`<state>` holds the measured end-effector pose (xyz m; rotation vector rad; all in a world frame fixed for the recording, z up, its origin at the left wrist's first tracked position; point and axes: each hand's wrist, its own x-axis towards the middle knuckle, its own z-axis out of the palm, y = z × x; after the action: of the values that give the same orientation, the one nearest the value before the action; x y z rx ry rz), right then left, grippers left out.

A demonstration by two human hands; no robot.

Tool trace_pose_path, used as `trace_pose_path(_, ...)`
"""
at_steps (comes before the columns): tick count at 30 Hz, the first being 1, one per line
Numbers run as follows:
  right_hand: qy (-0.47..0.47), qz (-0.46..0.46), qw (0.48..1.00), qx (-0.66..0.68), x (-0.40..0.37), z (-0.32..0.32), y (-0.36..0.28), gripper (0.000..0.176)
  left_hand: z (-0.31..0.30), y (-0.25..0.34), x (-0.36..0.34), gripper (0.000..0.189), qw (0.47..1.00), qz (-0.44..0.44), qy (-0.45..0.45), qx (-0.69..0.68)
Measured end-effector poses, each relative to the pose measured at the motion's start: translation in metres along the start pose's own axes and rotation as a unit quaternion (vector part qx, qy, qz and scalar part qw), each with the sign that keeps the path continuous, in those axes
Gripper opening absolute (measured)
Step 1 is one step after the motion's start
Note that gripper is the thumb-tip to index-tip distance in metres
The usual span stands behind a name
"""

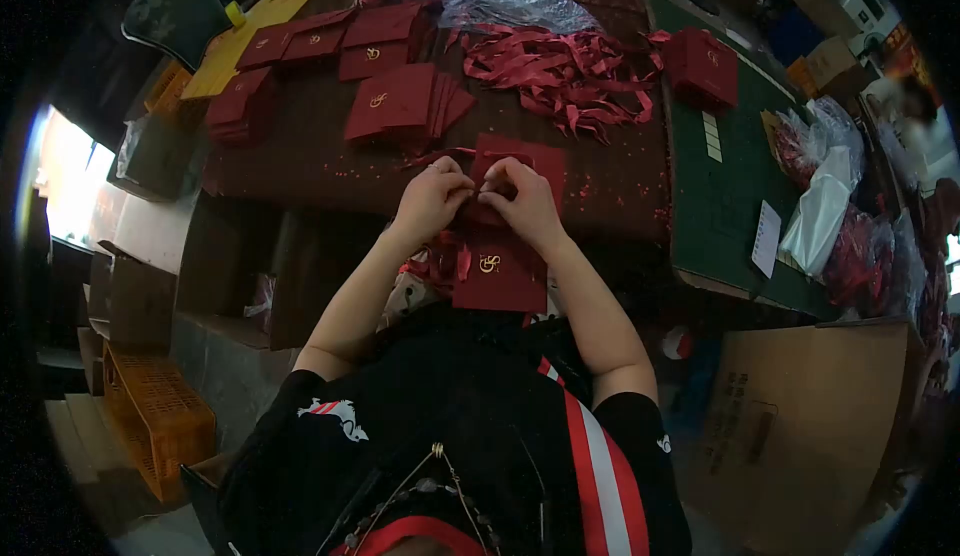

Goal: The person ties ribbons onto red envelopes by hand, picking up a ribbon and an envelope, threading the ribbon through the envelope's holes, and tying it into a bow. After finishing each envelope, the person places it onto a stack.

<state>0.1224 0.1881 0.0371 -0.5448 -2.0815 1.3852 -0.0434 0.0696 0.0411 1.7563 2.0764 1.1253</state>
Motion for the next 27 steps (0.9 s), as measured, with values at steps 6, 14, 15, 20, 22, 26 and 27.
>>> trace_pose_path(6,0.026,-0.089,0.993,-0.072,-0.003,-0.009,-0.012,0.035,-0.01,0.006,-0.018,0.006,0.995,0.042,0.058,0.076)
trace_pose_path(14,0.021,-0.072,0.993,-0.087,-0.001,-0.017,-0.006,0.028,-0.063,-0.03,-0.05,0.013,0.975,-0.056,0.146,0.157)
trace_pose_path(15,0.021,-0.076,0.993,-0.088,0.0,-0.017,-0.006,0.028,-0.061,-0.029,-0.05,0.032,0.971,-0.054,0.157,0.17)
trace_pose_path(20,0.053,-0.053,0.997,-0.028,0.004,-0.016,0.017,0.022,-0.036,0.013,-0.036,0.075,0.974,0.164,0.016,0.156)
trace_pose_path(22,0.049,-0.014,0.997,0.057,0.007,-0.021,0.022,0.021,-0.007,0.009,-0.033,0.055,0.963,0.205,-0.006,0.177)
trace_pose_path(26,0.088,0.022,0.985,0.144,0.013,-0.06,0.011,0.017,-0.002,0.013,-0.024,0.032,0.958,0.243,0.082,0.128)
trace_pose_path(27,0.143,0.003,0.989,0.038,0.015,-0.077,0.013,0.016,-0.007,0.015,-0.023,0.029,0.951,0.263,0.122,0.107)
